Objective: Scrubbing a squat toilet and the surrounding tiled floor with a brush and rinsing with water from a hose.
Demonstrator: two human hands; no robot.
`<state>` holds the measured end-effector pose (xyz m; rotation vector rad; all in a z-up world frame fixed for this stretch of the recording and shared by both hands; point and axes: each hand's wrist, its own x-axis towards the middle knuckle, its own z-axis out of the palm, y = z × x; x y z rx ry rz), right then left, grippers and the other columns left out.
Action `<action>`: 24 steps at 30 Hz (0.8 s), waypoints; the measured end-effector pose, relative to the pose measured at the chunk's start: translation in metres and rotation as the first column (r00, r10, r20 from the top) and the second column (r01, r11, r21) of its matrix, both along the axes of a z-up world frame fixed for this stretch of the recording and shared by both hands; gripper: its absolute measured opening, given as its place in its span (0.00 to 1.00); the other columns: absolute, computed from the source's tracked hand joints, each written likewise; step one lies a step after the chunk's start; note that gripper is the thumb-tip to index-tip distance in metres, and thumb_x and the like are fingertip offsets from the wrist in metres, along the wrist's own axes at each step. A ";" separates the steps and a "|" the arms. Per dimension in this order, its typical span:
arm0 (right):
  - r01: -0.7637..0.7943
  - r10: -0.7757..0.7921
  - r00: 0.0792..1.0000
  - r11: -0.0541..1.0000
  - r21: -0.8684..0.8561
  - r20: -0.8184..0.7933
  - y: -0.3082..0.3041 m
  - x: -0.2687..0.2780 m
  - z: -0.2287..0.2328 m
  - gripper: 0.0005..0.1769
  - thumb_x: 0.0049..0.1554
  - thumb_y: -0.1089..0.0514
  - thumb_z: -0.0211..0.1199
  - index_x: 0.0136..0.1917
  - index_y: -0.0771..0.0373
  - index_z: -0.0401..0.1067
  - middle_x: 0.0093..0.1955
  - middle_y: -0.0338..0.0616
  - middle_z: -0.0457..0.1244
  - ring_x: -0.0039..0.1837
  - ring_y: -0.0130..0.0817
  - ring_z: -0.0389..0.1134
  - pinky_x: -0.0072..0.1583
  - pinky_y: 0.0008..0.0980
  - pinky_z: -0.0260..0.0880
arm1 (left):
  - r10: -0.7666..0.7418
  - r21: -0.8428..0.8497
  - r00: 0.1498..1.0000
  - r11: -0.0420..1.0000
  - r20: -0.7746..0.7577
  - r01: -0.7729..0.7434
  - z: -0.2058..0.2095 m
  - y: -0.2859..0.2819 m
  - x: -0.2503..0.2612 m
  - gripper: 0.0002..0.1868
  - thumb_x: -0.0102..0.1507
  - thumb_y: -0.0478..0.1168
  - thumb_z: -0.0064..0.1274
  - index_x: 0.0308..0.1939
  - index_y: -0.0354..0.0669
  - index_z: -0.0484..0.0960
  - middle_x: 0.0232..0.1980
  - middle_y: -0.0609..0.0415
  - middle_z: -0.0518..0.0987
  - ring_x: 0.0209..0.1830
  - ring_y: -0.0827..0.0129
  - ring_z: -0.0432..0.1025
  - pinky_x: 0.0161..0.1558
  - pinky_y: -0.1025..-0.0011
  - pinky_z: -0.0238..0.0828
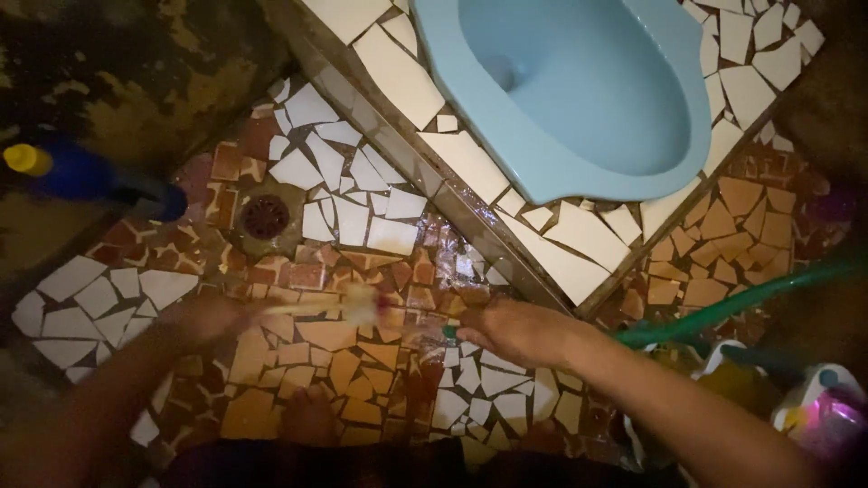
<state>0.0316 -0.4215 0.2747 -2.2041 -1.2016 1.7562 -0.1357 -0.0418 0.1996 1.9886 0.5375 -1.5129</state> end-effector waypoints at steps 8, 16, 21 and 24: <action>-0.004 -0.001 0.992 0.999 -0.047 -0.123 0.030 0.003 0.039 0.27 0.68 0.44 0.35 0.79 0.35 0.57 0.71 0.47 0.62 0.70 0.41 0.68 0.68 0.43 0.74 | -0.340 -0.017 0.941 0.940 0.003 0.340 -0.019 0.013 -0.085 0.11 0.70 0.57 0.42 0.47 0.71 0.80 0.31 0.72 0.74 0.26 0.86 0.66 0.28 0.87 0.66; -0.151 0.173 0.980 0.969 0.197 -0.100 0.027 -0.003 0.017 0.20 0.69 0.45 0.43 0.61 0.57 0.70 0.35 0.44 0.65 0.37 0.37 0.69 0.48 0.40 0.76 | -0.168 0.264 0.976 0.944 -0.139 0.200 -0.079 0.104 -0.145 0.34 0.67 0.71 0.20 0.78 0.98 0.35 0.75 0.48 0.66 0.72 0.56 0.70 0.69 0.63 0.67; 0.078 -0.078 0.997 0.997 -0.012 0.028 0.044 0.005 0.033 0.25 0.68 0.38 0.36 0.62 0.51 0.68 0.32 0.35 0.59 0.32 0.27 0.63 0.38 0.24 0.74 | 0.435 0.319 0.899 0.846 0.049 -0.427 -0.037 0.039 -0.094 0.35 0.65 0.72 0.22 0.55 0.59 0.76 0.45 0.46 0.85 0.34 0.60 0.76 0.35 0.67 0.69; 0.068 -0.092 0.990 0.974 0.215 0.104 0.043 0.011 0.017 0.26 0.67 0.43 0.42 0.75 0.49 0.60 0.27 0.36 0.58 0.26 0.29 0.61 0.31 0.28 0.68 | 0.446 0.351 0.872 0.798 0.203 -0.490 -0.090 0.034 -0.094 0.39 0.64 0.72 0.31 0.44 0.41 0.81 0.37 0.42 0.83 0.33 0.52 0.77 0.33 0.60 0.68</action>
